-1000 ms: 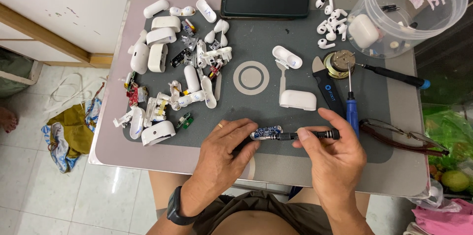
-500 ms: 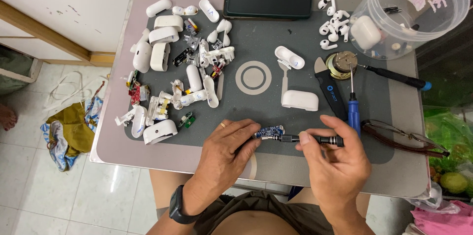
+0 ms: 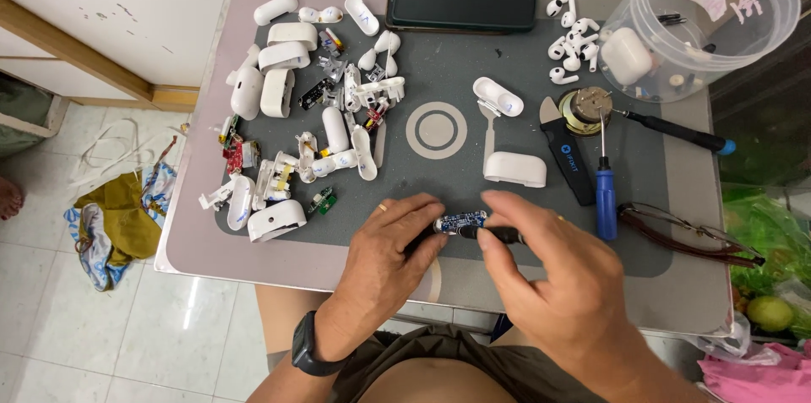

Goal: Disassembling and inspecting internal components of wireless earbuds on a repair bench

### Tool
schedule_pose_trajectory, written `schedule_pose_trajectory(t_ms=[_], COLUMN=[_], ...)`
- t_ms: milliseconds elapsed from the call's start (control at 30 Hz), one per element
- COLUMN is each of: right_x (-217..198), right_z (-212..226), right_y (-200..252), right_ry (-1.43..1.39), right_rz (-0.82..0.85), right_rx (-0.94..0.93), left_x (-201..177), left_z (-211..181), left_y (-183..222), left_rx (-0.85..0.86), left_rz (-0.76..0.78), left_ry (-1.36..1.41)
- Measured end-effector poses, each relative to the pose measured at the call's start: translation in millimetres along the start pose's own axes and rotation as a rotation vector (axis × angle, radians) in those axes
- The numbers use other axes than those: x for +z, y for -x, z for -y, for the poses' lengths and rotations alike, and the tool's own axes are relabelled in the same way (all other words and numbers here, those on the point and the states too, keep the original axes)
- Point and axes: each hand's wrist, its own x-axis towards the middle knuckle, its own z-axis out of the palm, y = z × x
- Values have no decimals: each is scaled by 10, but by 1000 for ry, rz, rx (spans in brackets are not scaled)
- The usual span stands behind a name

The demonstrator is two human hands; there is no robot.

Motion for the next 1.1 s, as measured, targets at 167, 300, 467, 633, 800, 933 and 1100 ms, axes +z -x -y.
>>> schedule_pose_trajectory(t_ms=[167,300,467,633,800,933,1100], right_x=[-42,-68,-75,-103,-178,-78,-147], right_z=[-12,-6,7,-11,38,-71,-1], right_y=[-150,-245,-388,-520,-664,-646,-794], right_ry=[1,57,7,-14,-175,-92,7], right_rz=[157,247,268,334,525,498,473], right_rx=[-80,-207,-264,-375,-471,-462,-520], left_x=[-3,11,-2,-12,-50,-16,-31], left_z=[17,34,20,4,-98,-7,-39], left_y=[-3,6,-10,-8,-63,-14,-29], left_rx=[23,15,12,21,20,33,26], left_rz=[-3,-9,-7,-12,-37,-12,12], left_ry=[15,6,24,19,81,41,-21])
